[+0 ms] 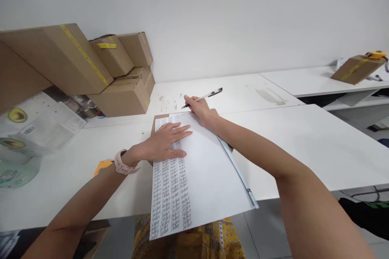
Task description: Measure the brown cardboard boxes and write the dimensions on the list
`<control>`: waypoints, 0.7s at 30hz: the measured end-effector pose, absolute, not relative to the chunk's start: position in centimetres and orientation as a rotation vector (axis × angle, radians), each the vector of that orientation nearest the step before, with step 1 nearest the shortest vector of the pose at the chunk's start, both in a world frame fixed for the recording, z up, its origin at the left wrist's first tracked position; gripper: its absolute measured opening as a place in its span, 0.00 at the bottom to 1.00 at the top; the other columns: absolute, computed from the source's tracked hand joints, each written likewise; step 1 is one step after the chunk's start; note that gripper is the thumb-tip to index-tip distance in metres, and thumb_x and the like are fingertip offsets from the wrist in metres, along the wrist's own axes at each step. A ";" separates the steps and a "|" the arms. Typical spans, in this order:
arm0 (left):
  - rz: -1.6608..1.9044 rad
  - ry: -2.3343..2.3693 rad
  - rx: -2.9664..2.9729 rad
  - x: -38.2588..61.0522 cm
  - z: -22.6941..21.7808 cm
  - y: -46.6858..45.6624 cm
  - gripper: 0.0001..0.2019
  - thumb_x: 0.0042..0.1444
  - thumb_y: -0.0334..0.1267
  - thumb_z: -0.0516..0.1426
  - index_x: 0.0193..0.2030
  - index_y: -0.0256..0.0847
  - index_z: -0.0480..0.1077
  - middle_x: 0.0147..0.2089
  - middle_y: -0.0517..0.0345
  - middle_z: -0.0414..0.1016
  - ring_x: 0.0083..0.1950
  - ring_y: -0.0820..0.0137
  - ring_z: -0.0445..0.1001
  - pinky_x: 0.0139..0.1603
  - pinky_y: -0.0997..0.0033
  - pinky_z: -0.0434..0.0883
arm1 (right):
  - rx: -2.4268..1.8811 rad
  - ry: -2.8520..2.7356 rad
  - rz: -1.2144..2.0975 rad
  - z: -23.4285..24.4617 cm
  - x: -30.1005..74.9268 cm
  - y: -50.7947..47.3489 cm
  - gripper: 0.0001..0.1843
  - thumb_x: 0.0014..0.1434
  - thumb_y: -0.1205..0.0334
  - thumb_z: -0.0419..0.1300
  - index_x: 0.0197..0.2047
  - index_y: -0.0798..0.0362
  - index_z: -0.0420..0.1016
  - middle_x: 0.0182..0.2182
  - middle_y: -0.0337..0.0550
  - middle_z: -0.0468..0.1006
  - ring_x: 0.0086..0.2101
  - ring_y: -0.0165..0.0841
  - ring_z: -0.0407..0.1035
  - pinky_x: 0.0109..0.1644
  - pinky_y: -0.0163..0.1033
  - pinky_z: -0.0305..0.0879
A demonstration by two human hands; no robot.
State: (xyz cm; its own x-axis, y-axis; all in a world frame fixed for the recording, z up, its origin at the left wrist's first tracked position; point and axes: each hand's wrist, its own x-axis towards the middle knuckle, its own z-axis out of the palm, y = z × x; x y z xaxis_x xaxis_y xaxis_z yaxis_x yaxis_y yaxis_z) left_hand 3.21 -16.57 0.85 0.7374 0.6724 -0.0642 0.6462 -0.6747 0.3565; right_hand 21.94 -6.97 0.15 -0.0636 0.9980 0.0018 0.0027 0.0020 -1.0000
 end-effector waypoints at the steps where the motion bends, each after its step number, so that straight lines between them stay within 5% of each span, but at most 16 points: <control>1: 0.131 1.010 2.573 3.1 1.0 -16.2 0.36 0.61 0.66 0.53 0.71 0.50 0.62 0.77 0.56 0.54 0.77 0.46 0.48 0.72 0.39 0.48 | -1.209 -1.254 1.217 0.0 21.6 -6.9 0.21 0.58 0.42 0.62 0.25 0.49 0.66 0.19 0.34 0.61 0.25 0.31 0.57 0.35 0.40 0.59; 5: 0.513 1.179 2.388 2.1 1.2 -13.1 0.18 0.62 0.49 0.57 0.56 0.46 0.74 0.66 0.54 0.72 0.66 0.55 0.67 0.66 0.49 0.64 | -1.121 -1.393 1.127 -0.9 21.4 -7.0 0.20 0.58 0.40 0.61 0.30 0.49 0.69 0.24 0.35 0.67 0.29 0.31 0.61 0.37 0.40 0.59; 7: 0.679 1.333 2.223 1.5 0.9 -11.3 0.21 0.60 0.44 0.57 0.59 0.44 0.71 0.66 0.50 0.71 0.64 0.57 0.70 0.62 0.53 0.69 | -1.052 -1.456 1.125 -1.3 21.6 -7.1 0.18 0.54 0.43 0.66 0.32 0.49 0.71 0.28 0.36 0.70 0.30 0.31 0.62 0.38 0.40 0.59; 10: 0.677 1.382 2.117 1.3 0.2 -9.5 0.26 0.58 0.46 0.59 0.63 0.44 0.68 0.65 0.48 0.72 0.62 0.56 0.72 0.59 0.56 0.70 | -1.079 -1.451 1.123 -1.2 21.7 -7.4 0.16 0.51 0.48 0.68 0.30 0.50 0.70 0.29 0.35 0.70 0.30 0.30 0.61 0.37 0.40 0.58; 16: 0.621 1.408 2.110 1.8 -0.1 -9.2 0.14 0.55 0.48 0.60 0.44 0.44 0.76 0.48 0.54 0.80 0.41 0.63 0.77 0.45 0.60 0.72 | -1.329 -1.569 1.046 1.5 22.1 -9.6 0.14 0.59 0.52 0.63 0.29 0.48 0.65 0.24 0.36 0.68 0.29 0.33 0.61 0.34 0.41 0.56; 21: 0.563 1.441 2.083 1.9 0.0 -9.3 0.16 0.57 0.50 0.58 0.48 0.48 0.76 0.51 0.55 0.79 0.46 0.61 0.76 0.47 0.60 0.71 | -1.373 -1.617 1.097 2.3 22.2 -10.4 0.16 0.57 0.54 0.65 0.28 0.49 0.62 0.21 0.36 0.68 0.25 0.31 0.62 0.31 0.39 0.53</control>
